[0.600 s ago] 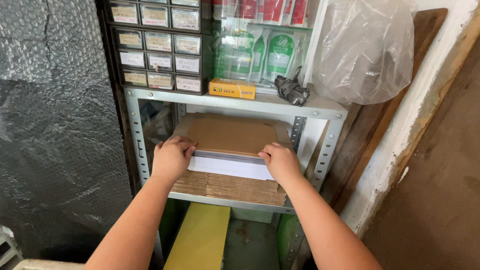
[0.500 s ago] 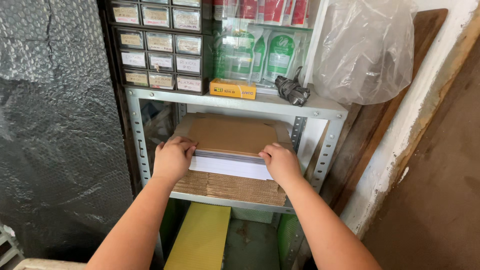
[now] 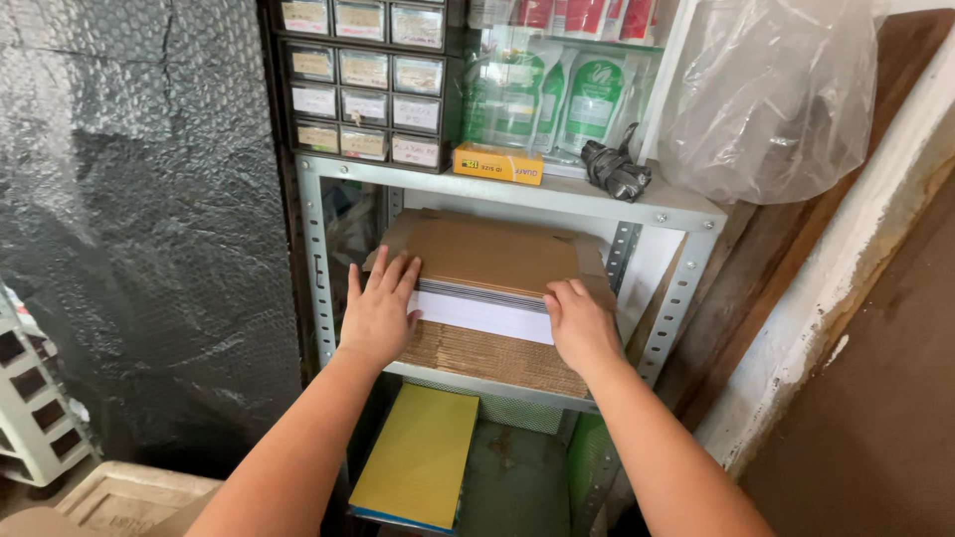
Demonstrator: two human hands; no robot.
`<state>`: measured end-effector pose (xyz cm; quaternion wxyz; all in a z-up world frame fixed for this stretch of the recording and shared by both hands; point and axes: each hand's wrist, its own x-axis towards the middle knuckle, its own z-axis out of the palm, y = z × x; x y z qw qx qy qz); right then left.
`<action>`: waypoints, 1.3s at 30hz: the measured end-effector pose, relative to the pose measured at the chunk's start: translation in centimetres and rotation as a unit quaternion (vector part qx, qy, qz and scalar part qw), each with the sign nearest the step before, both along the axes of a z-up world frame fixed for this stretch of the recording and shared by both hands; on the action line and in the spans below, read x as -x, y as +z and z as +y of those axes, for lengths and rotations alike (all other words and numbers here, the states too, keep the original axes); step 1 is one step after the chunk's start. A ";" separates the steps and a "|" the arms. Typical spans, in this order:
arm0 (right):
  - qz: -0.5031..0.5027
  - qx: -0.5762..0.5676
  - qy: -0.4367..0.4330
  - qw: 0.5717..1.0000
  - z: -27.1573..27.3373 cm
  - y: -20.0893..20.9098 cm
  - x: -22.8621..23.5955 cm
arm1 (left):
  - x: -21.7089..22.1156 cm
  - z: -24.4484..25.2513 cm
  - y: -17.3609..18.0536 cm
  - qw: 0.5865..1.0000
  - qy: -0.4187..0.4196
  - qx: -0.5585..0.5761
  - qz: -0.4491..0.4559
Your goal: The person folds flat cardboard pieces into box shapes by hand and places them onto a metal shelf. The person repeatedly picks up cardboard pieces, folds the flaps, and stacks the finished boxes on the shelf.
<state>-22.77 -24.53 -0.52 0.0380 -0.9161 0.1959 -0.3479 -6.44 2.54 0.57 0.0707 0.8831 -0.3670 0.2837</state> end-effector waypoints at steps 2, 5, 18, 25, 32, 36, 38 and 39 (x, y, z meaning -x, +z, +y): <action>-0.063 0.034 0.034 0.997 0.9 0.2 0.7 | 0.8 1.0 0.3 1.000 -0.003 0.013 -0.015; -0.181 0.082 0.096 0.975 2.9 0.9 1.5 | 1.8 2.6 0.2 0.994 -0.025 0.075 -0.074; -0.336 0.014 0.384 0.860 17.5 -3.1 -1.6 | 1.1 19.7 -11.7 0.932 0.043 0.212 -0.293; -0.321 -0.083 0.476 0.815 24.9 -7.3 -6.8 | 3.4 34.7 -20.0 0.920 0.231 0.154 -0.276; -0.282 -0.168 0.530 0.782 34.0 -12.6 -11.6 | 9.0 46.7 -25.9 0.894 0.437 0.084 -0.052; -0.210 -0.226 0.522 0.795 38.8 -16.1 -14.3 | 12.4 50.5 -27.2 0.860 0.490 0.077 0.121; -0.178 -0.245 0.502 0.810 40.6 -19.3 -16.5 | 13.8 52.4 -28.4 0.835 0.522 0.078 0.153; -0.152 -0.256 0.472 0.830 41.3 -20.9 -17.5 | 14.4 53.1 -29.1 0.817 0.541 0.081 0.182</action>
